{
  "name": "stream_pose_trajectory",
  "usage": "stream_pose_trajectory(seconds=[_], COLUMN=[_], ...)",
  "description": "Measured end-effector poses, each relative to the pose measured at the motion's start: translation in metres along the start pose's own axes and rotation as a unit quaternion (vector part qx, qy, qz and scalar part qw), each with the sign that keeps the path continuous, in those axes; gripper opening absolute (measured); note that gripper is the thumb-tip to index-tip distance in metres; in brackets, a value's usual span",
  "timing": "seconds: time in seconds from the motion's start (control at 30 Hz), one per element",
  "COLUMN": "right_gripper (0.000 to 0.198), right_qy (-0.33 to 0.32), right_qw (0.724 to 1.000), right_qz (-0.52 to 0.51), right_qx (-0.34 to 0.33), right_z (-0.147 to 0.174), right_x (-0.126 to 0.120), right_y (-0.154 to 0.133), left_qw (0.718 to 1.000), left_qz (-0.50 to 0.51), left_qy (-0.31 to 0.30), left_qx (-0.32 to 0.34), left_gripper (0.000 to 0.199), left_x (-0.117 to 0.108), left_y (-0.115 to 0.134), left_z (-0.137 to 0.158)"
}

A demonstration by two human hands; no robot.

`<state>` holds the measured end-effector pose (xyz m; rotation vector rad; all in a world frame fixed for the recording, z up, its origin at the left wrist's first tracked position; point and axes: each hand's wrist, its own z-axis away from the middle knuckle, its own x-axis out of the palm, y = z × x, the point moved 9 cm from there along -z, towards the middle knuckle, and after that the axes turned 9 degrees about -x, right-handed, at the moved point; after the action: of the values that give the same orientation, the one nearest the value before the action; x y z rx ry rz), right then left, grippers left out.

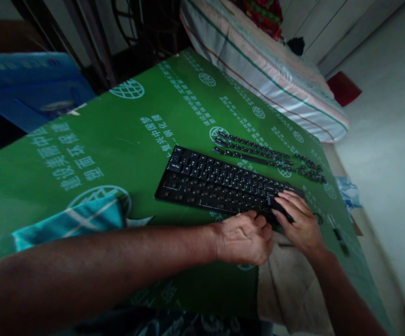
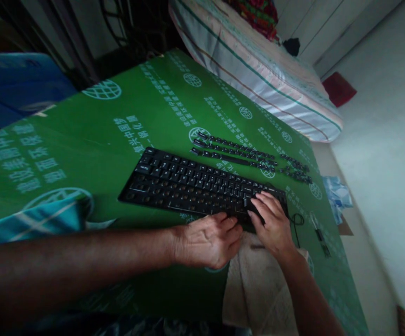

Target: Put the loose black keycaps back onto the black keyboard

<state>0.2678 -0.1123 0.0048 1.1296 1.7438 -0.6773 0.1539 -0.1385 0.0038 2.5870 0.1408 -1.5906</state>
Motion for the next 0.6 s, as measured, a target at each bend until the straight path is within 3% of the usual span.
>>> stream_pose_trajectory(seconds=[0.47, 0.6], right_gripper=[0.027, 0.026], right_qy=[-0.026, -0.027], right_qw=[0.999, 0.999], right_qz=[0.011, 0.013], right_qx=[0.017, 0.015], right_z=[0.0021, 0.0011], right_x=[0.0020, 0.0021], right_y=[-0.0023, -0.0034], left_qw=[0.999, 0.999], left_qz=[0.008, 0.016], left_qy=[-0.048, -0.033], left_qx=[0.016, 0.015], left_gripper=[0.011, 0.009], left_x=[-0.0016, -0.0002], left_y=[0.0069, 0.0073], left_z=[0.0000, 0.0004])
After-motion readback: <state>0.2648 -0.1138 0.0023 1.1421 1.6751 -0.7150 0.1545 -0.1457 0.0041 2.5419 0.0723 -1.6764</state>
